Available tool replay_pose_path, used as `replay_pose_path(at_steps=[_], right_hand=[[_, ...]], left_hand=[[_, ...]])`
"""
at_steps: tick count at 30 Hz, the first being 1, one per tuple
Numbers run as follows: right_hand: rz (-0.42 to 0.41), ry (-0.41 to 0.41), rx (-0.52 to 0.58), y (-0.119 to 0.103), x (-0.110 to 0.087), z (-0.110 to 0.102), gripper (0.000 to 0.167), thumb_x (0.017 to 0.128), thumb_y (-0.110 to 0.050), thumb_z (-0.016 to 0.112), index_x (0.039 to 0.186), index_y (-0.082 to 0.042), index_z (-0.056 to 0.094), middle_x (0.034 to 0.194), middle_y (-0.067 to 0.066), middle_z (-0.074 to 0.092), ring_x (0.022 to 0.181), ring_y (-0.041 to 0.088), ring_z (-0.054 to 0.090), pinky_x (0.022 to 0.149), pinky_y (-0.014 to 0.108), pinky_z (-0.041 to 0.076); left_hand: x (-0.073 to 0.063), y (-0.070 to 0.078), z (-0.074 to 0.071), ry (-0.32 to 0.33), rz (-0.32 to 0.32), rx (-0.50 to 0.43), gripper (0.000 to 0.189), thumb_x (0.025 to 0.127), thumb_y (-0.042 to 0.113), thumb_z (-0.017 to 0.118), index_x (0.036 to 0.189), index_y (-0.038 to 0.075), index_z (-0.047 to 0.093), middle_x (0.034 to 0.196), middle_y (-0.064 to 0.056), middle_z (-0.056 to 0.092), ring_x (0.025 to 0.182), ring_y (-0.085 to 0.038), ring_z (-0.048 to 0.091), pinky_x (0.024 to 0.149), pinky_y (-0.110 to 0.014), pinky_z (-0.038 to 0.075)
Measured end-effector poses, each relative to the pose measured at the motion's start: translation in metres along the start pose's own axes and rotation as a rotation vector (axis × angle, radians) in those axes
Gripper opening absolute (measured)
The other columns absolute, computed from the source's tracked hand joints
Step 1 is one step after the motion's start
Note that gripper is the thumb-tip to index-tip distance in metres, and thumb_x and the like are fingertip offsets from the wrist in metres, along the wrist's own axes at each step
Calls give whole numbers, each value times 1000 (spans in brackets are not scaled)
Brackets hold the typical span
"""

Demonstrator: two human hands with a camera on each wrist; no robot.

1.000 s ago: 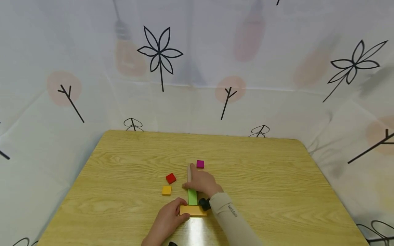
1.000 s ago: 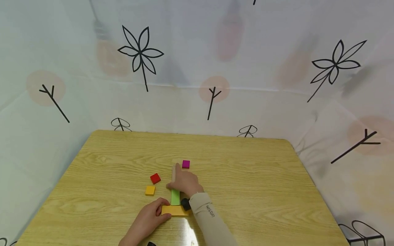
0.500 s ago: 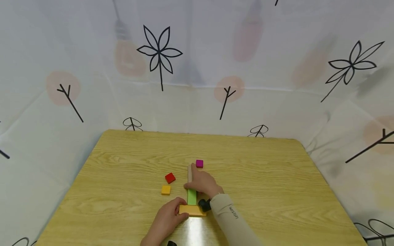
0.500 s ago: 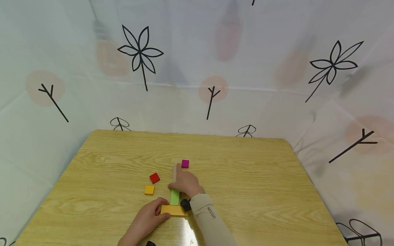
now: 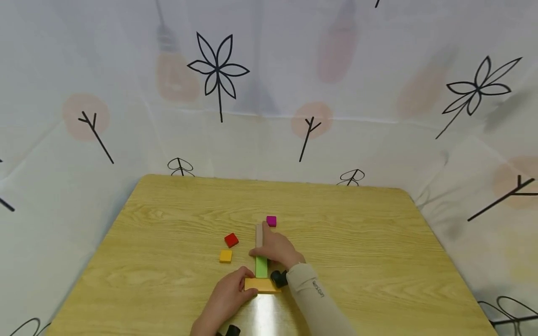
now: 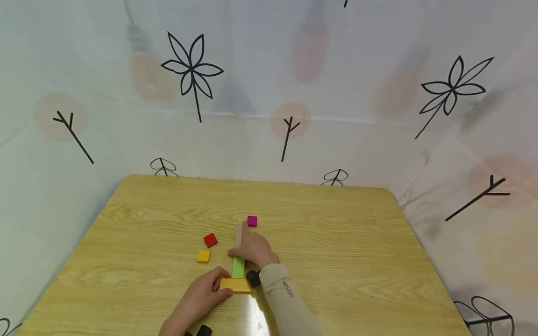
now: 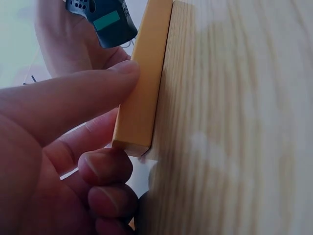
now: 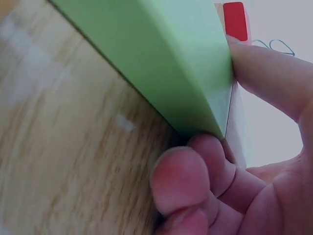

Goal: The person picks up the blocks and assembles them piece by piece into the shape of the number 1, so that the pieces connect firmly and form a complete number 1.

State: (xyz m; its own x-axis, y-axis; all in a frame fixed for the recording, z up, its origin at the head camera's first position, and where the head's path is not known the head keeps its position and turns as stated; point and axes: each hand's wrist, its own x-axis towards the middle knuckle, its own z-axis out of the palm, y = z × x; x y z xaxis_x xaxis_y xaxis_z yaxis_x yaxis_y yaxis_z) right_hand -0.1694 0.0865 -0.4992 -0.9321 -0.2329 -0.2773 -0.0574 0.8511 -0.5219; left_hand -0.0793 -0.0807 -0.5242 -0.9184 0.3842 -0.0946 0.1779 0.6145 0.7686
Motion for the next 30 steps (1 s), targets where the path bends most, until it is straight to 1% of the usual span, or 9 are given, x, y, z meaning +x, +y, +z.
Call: replay_pose_path(at_steps=[5, 8, 14, 19, 21, 25, 28, 30], right_hand=[[6, -5, 44, 0, 0, 2, 99, 70, -49, 70, 141, -7, 15, 114, 13, 54, 81, 19, 51, 78, 39, 43], [-1, -16, 64, 1, 0, 2, 100, 70, -50, 70, 142, -8, 15, 121, 14, 50, 86, 21, 51, 81, 40, 42], [3, -31, 85, 2, 2, 0, 100, 69, -50, 70, 142, -10, 14, 126, 12, 47, 91, 21, 50, 84, 41, 41], [14, -54, 95, 4, 2, 0, 105, 67, -52, 71, 143, -12, 12, 131, 12, 43, 97, 23, 49, 87, 44, 38], [11, -58, 93, 4, 3, -1, 105, 66, -53, 71, 143, -12, 12, 130, 12, 44, 96, 23, 49, 87, 45, 38], [2, -46, 82, 5, 6, -4, 105, 66, -52, 72, 143, -12, 13, 128, 13, 46, 91, 23, 50, 85, 44, 40], [-3, -39, 83, 6, 7, -5, 104, 67, -51, 71, 143, -12, 13, 129, 13, 45, 92, 23, 49, 86, 43, 39], [10, -35, 87, 6, 6, -4, 104, 67, -51, 72, 143, -13, 13, 130, 12, 44, 92, 23, 49, 87, 43, 39]], left_hand=[[-1, -2, 0, -10, -28, -18, 31, 77, 37, 67, 99, 19, 56, 63, 6, 40, 54, -7, 36, 50, -24, 30], [-1, -2, -1, -4, -37, -20, 30, 77, 36, 67, 100, 19, 57, 63, 6, 40, 54, -7, 36, 50, -24, 30], [-1, -3, -3, 0, -26, -24, 31, 77, 39, 66, 100, 20, 56, 64, 6, 39, 55, -7, 36, 50, -24, 29], [-1, -7, -1, 10, -18, -7, 31, 77, 40, 66, 100, 21, 56, 64, 7, 39, 55, -6, 36, 50, -23, 29], [-1, -8, 0, 14, -20, 0, 30, 77, 39, 66, 100, 21, 56, 63, 7, 39, 54, -6, 35, 50, -23, 29], [2, -6, -1, 15, -13, -16, 31, 78, 38, 66, 101, 20, 57, 63, 7, 40, 53, -6, 35, 49, -22, 29], [4, -5, -2, 12, -12, -26, 31, 78, 37, 66, 101, 18, 57, 63, 6, 40, 52, -6, 35, 48, -22, 29], [5, -5, -2, 1, -16, -24, 31, 78, 37, 66, 101, 19, 57, 63, 7, 41, 52, -6, 35, 48, -22, 29]])
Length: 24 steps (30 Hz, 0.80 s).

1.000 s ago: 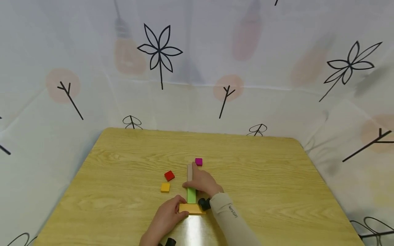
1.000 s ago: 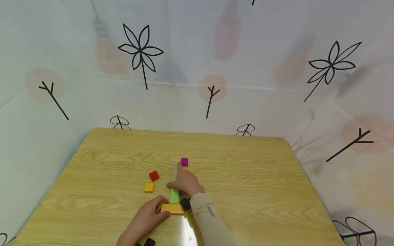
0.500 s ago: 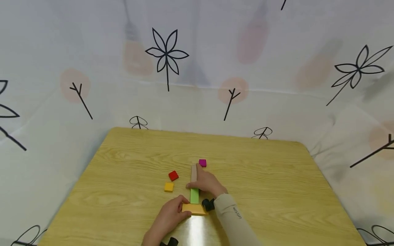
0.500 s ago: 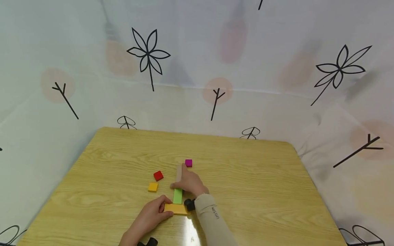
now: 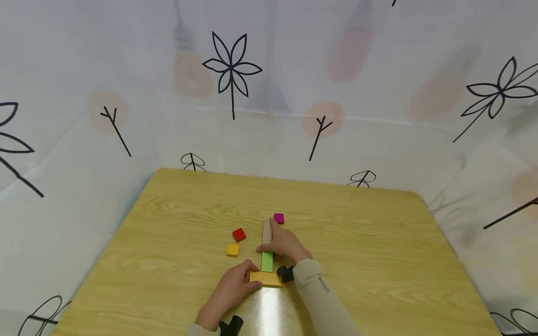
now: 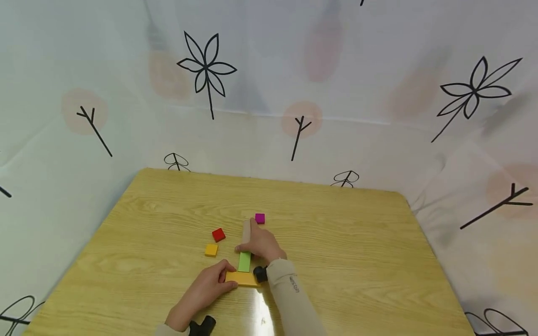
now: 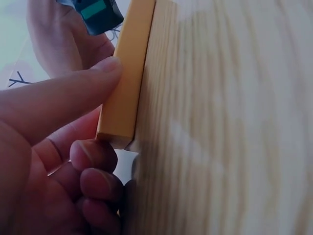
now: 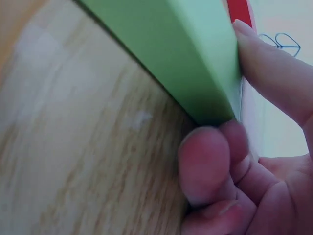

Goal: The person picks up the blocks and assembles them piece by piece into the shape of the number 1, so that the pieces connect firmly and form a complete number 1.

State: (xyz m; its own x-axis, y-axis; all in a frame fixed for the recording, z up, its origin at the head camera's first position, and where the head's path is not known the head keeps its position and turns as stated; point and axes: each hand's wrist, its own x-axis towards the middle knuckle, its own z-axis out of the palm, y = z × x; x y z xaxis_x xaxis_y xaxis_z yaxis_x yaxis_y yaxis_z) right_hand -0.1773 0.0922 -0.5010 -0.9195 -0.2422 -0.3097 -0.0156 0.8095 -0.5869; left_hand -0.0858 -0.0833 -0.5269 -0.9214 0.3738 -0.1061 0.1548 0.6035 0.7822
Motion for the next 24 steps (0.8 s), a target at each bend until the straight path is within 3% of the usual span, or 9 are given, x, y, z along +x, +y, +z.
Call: replay_pose_path(at_steps=[11, 18, 24], right_hand=[[-11, 5, 6, 0, 0, -2, 105, 65, -49, 73, 142, -9, 14, 123, 13, 48, 88, 21, 50, 82, 39, 42], [-3, -47, 90, 7, -4, 1, 103, 68, -43, 74, 143, -8, 12, 111, 11, 51, 73, 18, 53, 66, 32, 45], [-34, -41, 72, 0, -3, -1, 101, 70, -42, 73, 143, -9, 11, 118, 13, 49, 79, 19, 50, 72, 34, 43]], left_hand=[[2, 0, -3, -20, -4, -6, 28, 77, 34, 68, 98, 19, 57, 63, 6, 43, 52, -7, 37, 47, -23, 31], [0, -1, 4, -27, -36, -17, 29, 76, 35, 69, 98, 22, 57, 62, 6, 43, 52, -7, 37, 47, -23, 31], [-2, 1, -1, 1, -58, 15, 32, 75, 38, 68, 99, 20, 56, 64, 6, 44, 53, -8, 39, 48, -23, 31]])
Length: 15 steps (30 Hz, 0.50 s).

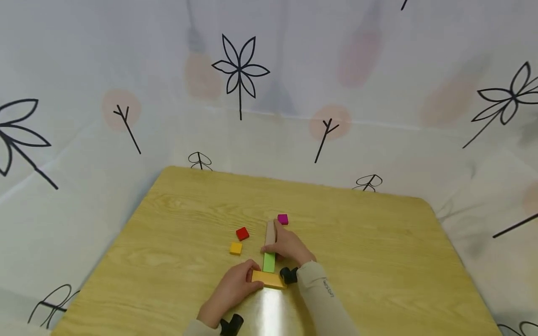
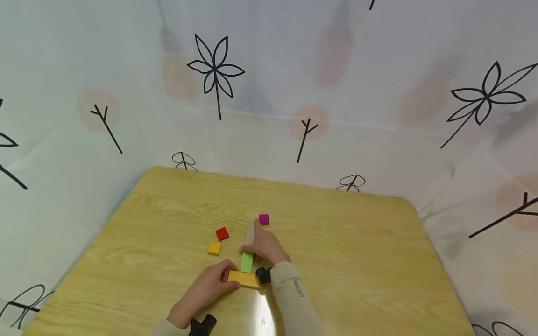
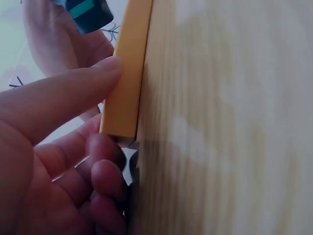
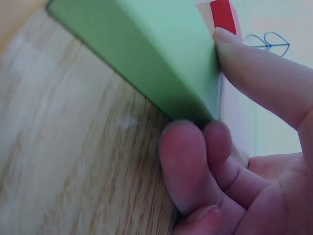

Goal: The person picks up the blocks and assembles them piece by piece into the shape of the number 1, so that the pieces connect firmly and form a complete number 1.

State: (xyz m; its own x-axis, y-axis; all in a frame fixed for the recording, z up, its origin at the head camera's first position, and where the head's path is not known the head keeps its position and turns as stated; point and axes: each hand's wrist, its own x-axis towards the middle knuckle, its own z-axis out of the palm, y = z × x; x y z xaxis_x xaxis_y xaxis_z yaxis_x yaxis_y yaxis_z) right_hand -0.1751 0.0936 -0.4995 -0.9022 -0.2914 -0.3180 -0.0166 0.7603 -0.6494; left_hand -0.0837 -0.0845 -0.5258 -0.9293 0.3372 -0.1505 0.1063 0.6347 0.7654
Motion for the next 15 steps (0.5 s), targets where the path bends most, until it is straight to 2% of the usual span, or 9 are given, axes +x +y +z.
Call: replay_pose_path(at_steps=[6, 8, 12, 15], right_hand=[[5, -3, -15, -4, -2, -4, 100, 72, -41, 72, 144, -10, 10, 130, 12, 43, 90, 20, 49, 83, 39, 40], [4, -6, -18, -4, -3, -4, 100, 72, -41, 71, 144, -11, 9, 135, 12, 39, 99, 21, 48, 89, 42, 37], [2, -29, -24, -3, -6, 1, 99, 73, -42, 70, 144, -11, 8, 137, 13, 36, 105, 23, 47, 92, 44, 35], [-5, -24, -40, -4, -9, -2, 98, 74, -44, 69, 144, -10, 9, 136, 13, 37, 99, 22, 47, 91, 43, 36]], left_hand=[[-1, 3, -2, 16, 29, 20, 32, 75, 35, 71, 99, 18, 56, 65, 7, 45, 55, -7, 40, 50, -23, 33], [-2, 2, -2, 26, 43, 25, 32, 74, 33, 71, 98, 17, 57, 65, 7, 45, 56, -6, 40, 51, -23, 34], [-8, -1, 0, 26, 39, 10, 32, 74, 32, 71, 98, 16, 58, 66, 7, 46, 56, -7, 41, 52, -24, 34], [-6, 2, -1, 21, 37, 5, 31, 74, 31, 71, 97, 16, 58, 65, 7, 46, 56, -7, 40, 52, -24, 34]])
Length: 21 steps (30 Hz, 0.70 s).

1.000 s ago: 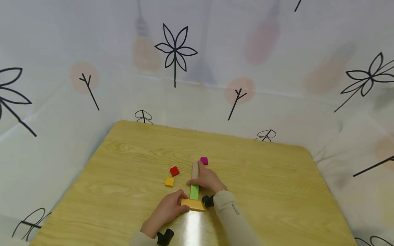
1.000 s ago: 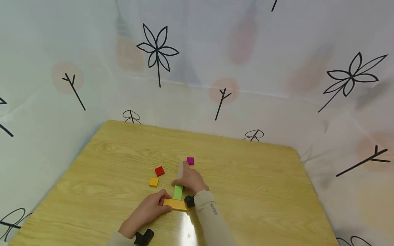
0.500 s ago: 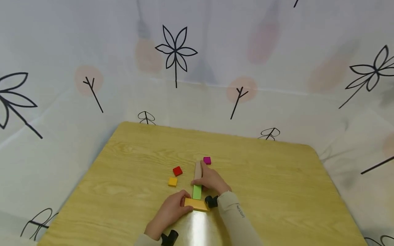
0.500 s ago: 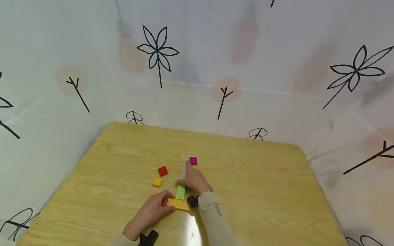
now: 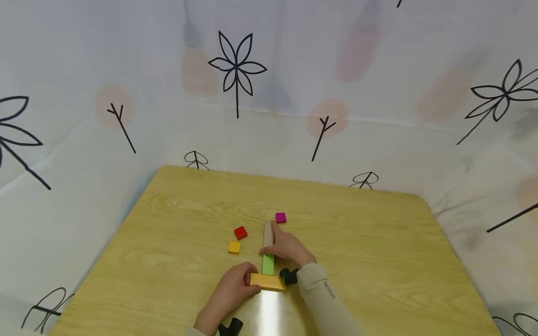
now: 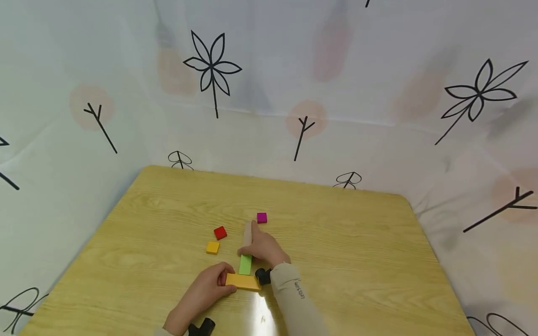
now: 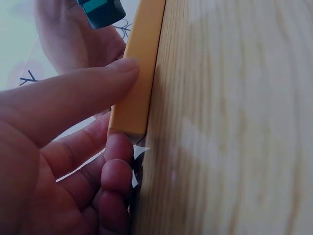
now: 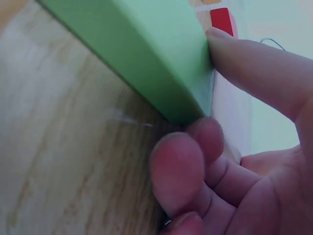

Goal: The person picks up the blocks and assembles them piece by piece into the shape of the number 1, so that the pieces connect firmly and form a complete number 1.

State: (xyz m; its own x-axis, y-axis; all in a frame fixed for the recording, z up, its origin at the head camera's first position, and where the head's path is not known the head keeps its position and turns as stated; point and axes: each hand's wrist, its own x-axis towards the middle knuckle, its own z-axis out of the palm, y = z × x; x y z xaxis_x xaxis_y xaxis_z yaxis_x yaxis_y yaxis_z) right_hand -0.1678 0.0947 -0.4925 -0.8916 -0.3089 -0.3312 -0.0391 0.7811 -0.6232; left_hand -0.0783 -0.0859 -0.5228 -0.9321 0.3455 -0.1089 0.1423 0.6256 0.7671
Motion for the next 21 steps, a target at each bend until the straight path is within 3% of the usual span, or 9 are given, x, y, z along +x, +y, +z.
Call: replay_pose_path(at_steps=[9, 16, 21], right_hand=[[0, 7, 4, 0, 0, 1, 98, 75, -43, 68, 143, -8, 7, 120, 12, 49, 79, 18, 48, 71, 33, 40], [27, -16, 60, -2, 1, 1, 88, 79, -33, 60, 144, -9, 5, 72, 8, 57, 52, 17, 51, 51, 30, 40], [32, -30, 62, -3, 0, 3, 88, 80, -33, 59, 144, -9, 4, 69, 5, 55, 52, 15, 51, 50, 29, 40]], left_hand=[[-1, 0, -1, -6, 1, -6, 31, 74, 32, 71, 97, 17, 58, 67, 6, 46, 58, -8, 41, 52, -24, 33], [-1, -2, -1, -2, 8, 1, 30, 74, 32, 71, 96, 18, 57, 67, 7, 46, 59, -8, 41, 53, -24, 34], [-2, -4, 0, -4, 16, -3, 30, 74, 32, 72, 96, 18, 57, 66, 8, 46, 59, -8, 41, 53, -24, 34]])
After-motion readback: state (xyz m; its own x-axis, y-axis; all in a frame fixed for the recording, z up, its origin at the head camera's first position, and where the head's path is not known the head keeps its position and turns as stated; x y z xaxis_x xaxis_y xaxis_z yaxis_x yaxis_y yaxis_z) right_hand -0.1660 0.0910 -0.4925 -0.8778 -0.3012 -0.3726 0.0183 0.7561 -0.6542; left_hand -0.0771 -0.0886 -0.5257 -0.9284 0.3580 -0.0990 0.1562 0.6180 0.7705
